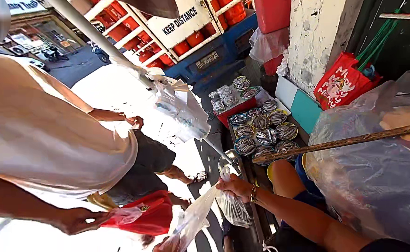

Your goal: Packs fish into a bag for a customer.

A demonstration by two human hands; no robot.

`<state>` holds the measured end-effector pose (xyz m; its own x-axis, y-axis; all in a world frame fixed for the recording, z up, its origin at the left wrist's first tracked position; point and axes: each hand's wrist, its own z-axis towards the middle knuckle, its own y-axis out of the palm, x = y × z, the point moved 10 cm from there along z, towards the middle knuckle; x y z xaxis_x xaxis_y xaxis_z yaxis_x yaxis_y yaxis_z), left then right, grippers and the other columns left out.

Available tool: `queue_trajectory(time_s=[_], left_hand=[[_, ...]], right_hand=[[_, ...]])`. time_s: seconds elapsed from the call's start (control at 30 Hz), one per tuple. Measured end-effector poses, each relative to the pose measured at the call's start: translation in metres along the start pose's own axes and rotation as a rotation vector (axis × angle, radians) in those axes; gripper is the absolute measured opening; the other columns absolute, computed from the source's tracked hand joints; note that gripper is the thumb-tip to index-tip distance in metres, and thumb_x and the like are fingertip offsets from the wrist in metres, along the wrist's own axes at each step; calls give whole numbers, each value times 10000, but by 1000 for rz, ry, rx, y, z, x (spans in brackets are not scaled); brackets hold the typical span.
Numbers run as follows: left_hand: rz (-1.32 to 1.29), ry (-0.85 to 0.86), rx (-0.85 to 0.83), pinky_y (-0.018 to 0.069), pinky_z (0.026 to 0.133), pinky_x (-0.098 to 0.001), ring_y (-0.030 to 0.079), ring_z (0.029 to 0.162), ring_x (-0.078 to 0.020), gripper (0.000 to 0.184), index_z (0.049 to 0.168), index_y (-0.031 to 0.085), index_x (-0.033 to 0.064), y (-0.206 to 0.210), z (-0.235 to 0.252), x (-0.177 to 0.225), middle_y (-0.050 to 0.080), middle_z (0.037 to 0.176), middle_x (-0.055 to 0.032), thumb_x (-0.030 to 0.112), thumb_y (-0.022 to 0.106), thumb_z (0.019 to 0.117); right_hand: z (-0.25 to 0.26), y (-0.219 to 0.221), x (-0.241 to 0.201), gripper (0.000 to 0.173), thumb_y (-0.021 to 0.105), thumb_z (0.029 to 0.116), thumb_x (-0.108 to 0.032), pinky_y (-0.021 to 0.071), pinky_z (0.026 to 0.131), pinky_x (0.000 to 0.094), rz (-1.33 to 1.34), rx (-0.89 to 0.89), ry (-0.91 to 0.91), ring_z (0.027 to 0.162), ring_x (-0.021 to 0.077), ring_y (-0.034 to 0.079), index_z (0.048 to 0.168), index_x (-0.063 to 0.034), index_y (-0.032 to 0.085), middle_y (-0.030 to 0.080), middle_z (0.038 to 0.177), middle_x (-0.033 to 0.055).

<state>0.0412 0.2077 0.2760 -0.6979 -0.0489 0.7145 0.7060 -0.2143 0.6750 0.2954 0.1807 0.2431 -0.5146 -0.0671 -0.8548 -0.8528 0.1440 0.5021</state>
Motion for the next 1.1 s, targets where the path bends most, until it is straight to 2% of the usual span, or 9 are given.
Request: queue_trajectory(time_s=[0.13, 0.2, 0.3, 0.47, 0.57, 0.67, 0.77, 0.93, 1.1], left_hand=[[301, -147, 25, 550, 572, -206, 647, 647, -25, 230, 919, 698, 245, -37, -23, -33, 700, 781, 69, 473, 722, 908], [440, -261, 13, 545, 526, -240, 650, 632, -74, 289, 1021, 641, 155, -45, -31, -49, 711, 840, 8, 327, 795, 847], [662, -393, 61, 555, 547, -267, 642, 646, -101, 300, 1188, 570, -10, -49, -32, -62, 695, 884, -45, 117, 662, 933], [750, -490, 395, 528, 461, -300, 580, 515, -140, 292, 1288, 483, 33, -61, -30, -66, 579, 720, -64, 250, 392, 1115], [1039, -512, 142, 598, 817, -444, 677, 1004, -284, 608, 1487, 337, -1, -51, -23, -65, 609, 1242, -223, 195, 647, 1003], [1334, -225, -65, 385, 1099, -638, 428, 1358, -488, 933, 1506, 371, -16, -25, -12, -37, 411, 1498, -319, 299, 876, 787], [1467, 104, -249, 494, 1019, -552, 568, 1218, -409, 798, 1460, 445, 3, 17, -14, -18, 531, 1376, -266, 290, 844, 831], [1638, 429, -314, 574, 598, -441, 654, 680, -313, 177, 1044, 688, -70, 35, -13, -11, 621, 908, -208, 85, 624, 985], [1567, 149, -225, 577, 773, -522, 693, 820, -363, 215, 1027, 660, -101, -7, -12, -18, 672, 943, -239, 84, 551, 1038]], right_hand=[[-1, -9, -23, 56, 601, 998, -89, 397, 489, 159, -63, 100, -54, 499, 3, 434, 982, -74, 549, 501, 648, -64], [5, -11, -32, 65, 612, 985, -88, 400, 481, 161, -102, 107, -75, 483, 2, 430, 934, -90, 571, 500, 618, -71], [8, -3, -36, 58, 620, 971, -85, 379, 459, 153, -225, 29, -60, 469, -7, 414, 949, -118, 578, 496, 608, -83], [11, 0, -32, 114, 617, 977, -102, 385, 441, 169, -386, -25, -59, 481, 1, 422, 1077, -114, 565, 519, 670, -75], [11, -4, -27, 122, 626, 963, -82, 398, 443, 171, -413, -13, -49, 489, 6, 441, 1061, -109, 559, 531, 685, -62], [10, 1, -25, 127, 631, 947, -72, 397, 441, 173, -434, -73, -53, 489, 14, 444, 1043, -94, 551, 524, 682, -47], [9, 11, -21, 100, 635, 933, -53, 407, 438, 161, -430, -142, -43, 474, 4, 455, 990, -104, 571, 529, 646, -61], [7, 19, -22, 85, 602, 956, -12, 370, 428, 132, -531, -206, -42, 453, -3, 418, 986, -88, 576, 508, 642, -45], [17, -18, 4, 348, 590, 1004, -57, 388, 453, 164, -602, -190, 49, 497, 7, 432, 1352, -41, 582, 589, 772, -6]])
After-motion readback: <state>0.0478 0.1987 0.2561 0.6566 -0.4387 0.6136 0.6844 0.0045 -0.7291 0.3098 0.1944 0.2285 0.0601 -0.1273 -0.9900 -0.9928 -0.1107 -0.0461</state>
